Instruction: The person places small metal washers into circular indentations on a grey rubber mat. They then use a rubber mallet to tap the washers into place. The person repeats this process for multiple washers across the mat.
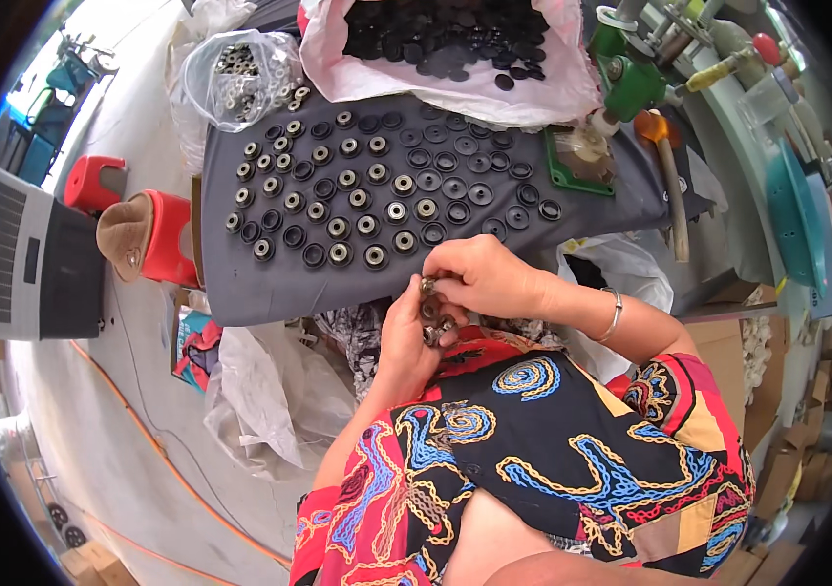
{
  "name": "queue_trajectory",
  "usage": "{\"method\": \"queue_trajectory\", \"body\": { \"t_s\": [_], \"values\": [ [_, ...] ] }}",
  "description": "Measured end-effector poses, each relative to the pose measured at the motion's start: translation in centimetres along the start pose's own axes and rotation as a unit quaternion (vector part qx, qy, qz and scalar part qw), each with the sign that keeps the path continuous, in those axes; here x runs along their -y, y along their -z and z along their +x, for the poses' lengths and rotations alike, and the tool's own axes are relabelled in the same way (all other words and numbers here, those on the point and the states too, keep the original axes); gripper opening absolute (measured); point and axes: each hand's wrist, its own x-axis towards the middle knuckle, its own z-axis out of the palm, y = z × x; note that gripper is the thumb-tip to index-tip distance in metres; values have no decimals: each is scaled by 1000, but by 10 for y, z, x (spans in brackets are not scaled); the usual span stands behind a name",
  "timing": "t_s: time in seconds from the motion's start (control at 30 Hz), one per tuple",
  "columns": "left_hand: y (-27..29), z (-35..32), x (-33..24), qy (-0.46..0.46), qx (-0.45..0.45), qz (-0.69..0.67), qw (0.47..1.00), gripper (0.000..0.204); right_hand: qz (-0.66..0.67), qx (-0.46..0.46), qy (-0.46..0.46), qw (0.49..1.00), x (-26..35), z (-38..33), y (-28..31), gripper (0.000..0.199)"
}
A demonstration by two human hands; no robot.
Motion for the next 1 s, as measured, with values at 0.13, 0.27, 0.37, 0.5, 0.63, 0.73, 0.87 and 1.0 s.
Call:
{"method": "queue_trajectory", "body": {
  "t_s": [0.13,0.27,0.37,0.5,0.63,0.73,0.87,1.0],
  "values": [
    [5,-4,3,-59,3,44,997,35,86,24,-88,992,4,0,0,10],
    [5,-6,3,-100,-2,100,990,31,-75,-15,51,996,0,2,-5,12],
    [5,-7,1,-106,-16,128,986,31,-160,-17,122,979,3,1,-9,10],
    [8,-5,1,-110,-6,129,986,32,-206,10,134,969,-1,9,-6,8],
    [2,-8,-8,-73,4,76,994,35,-235,-72,149,958,-7,51,32,8],
    [7,-9,-10,-53,31,42,997,36,-235,-130,67,961,-30,94,67,18],
    [10,-11,-13,-58,17,32,998,33,-253,-104,-3,962,-63,132,75,20],
    [15,-11,-15,-62,9,17,998,30,-285,-78,-35,955,-73,147,72,22]
  ]
}}
